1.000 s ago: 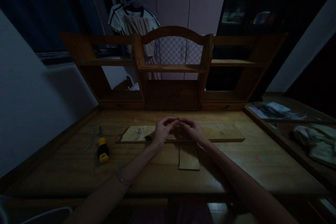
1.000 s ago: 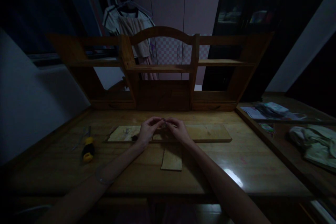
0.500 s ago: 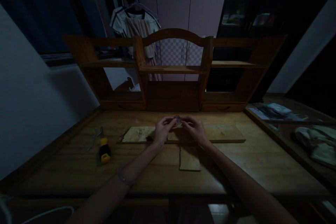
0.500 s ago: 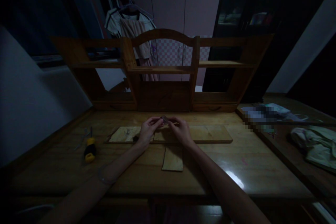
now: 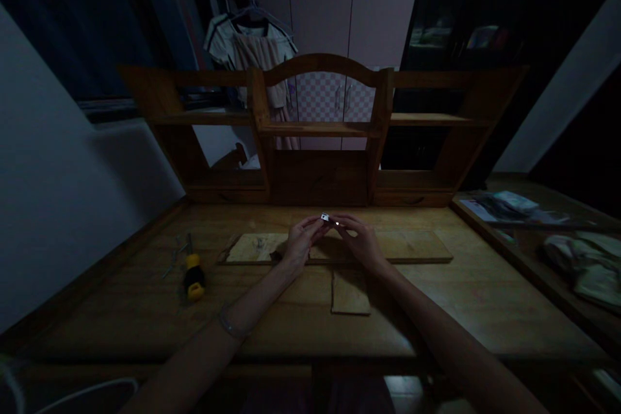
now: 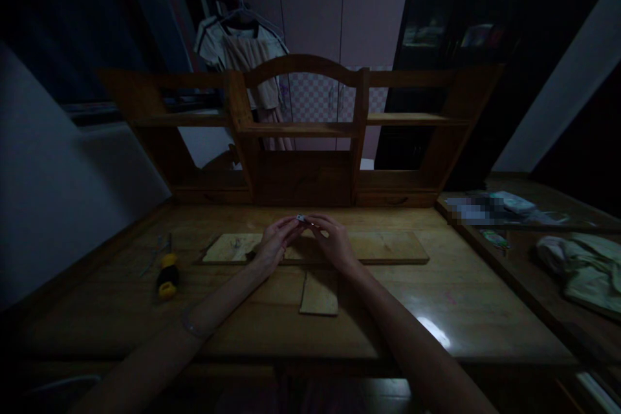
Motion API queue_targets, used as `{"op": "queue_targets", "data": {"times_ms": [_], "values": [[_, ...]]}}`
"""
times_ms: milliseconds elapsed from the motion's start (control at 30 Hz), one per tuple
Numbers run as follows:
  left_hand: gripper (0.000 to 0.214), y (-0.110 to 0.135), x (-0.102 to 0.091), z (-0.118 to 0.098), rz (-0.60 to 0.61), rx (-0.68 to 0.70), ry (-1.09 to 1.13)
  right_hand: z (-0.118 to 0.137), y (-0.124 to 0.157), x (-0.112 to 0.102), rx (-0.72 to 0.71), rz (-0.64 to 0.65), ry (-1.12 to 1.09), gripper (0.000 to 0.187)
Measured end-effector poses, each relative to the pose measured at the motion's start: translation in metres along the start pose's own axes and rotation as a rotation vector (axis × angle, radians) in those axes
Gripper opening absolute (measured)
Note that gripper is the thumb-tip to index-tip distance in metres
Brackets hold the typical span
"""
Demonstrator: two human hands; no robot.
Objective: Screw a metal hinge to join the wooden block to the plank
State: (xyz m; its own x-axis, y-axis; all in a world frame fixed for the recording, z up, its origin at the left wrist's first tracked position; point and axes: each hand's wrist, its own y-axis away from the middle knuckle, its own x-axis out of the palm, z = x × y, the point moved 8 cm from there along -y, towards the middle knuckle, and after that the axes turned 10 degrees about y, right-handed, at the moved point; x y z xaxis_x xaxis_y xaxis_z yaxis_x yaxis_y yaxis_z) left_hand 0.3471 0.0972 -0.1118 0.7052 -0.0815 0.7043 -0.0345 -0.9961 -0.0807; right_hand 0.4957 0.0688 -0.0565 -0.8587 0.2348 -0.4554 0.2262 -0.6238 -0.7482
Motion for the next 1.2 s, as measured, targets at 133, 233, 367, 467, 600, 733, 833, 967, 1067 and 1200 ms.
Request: {"op": "queue_targets", "data": {"times_ms": [133, 233, 367, 467, 600, 733, 833, 967, 1067, 1200], "values": [[0.041, -0.002, -0.003, 0.001, -0.009, 0.010, -0.014, 0.002, 0.000, 0.001, -0.018, -0.001, -0.009, 0.027], [0.041, -0.002, -0.004, 0.000, -0.007, 0.022, -0.023, 0.003, 0.000, 0.001, -0.017, -0.006, -0.014, 0.026], [0.041, -0.002, -0.002, -0.002, 0.015, 0.052, -0.015, 0.003, 0.000, 0.001, -0.004, -0.017, -0.011, 0.026], [0.044, -0.002, -0.003, -0.003, 0.022, 0.060, -0.025, 0.002, 0.001, 0.002, 0.011, 0.001, -0.009, 0.025], [0.046, -0.003, -0.004, -0.003, 0.014, 0.066, -0.070, -0.003, 0.001, 0.001, 0.059, 0.000, 0.003, 0.024], [0.047, -0.003, -0.001, -0.002, 0.029, 0.075, -0.106, -0.006, 0.001, -0.003, 0.095, -0.024, 0.019, 0.021], [0.049, -0.004, 0.000, -0.001, 0.030, 0.071, -0.108, -0.009, 0.002, -0.006, 0.110, -0.060, 0.039, 0.020], [0.051, -0.003, -0.001, 0.000, 0.019, 0.054, -0.103, -0.013, 0.001, -0.007, 0.132, -0.073, 0.051, 0.021], [0.050, -0.002, -0.001, 0.001, 0.021, 0.043, -0.101, -0.014, 0.002, -0.007, 0.147, -0.063, 0.054, 0.020], [0.047, -0.002, -0.002, 0.001, -0.003, 0.024, -0.067, -0.017, 0.003, -0.003, 0.174, -0.027, 0.042, 0.019]]}}
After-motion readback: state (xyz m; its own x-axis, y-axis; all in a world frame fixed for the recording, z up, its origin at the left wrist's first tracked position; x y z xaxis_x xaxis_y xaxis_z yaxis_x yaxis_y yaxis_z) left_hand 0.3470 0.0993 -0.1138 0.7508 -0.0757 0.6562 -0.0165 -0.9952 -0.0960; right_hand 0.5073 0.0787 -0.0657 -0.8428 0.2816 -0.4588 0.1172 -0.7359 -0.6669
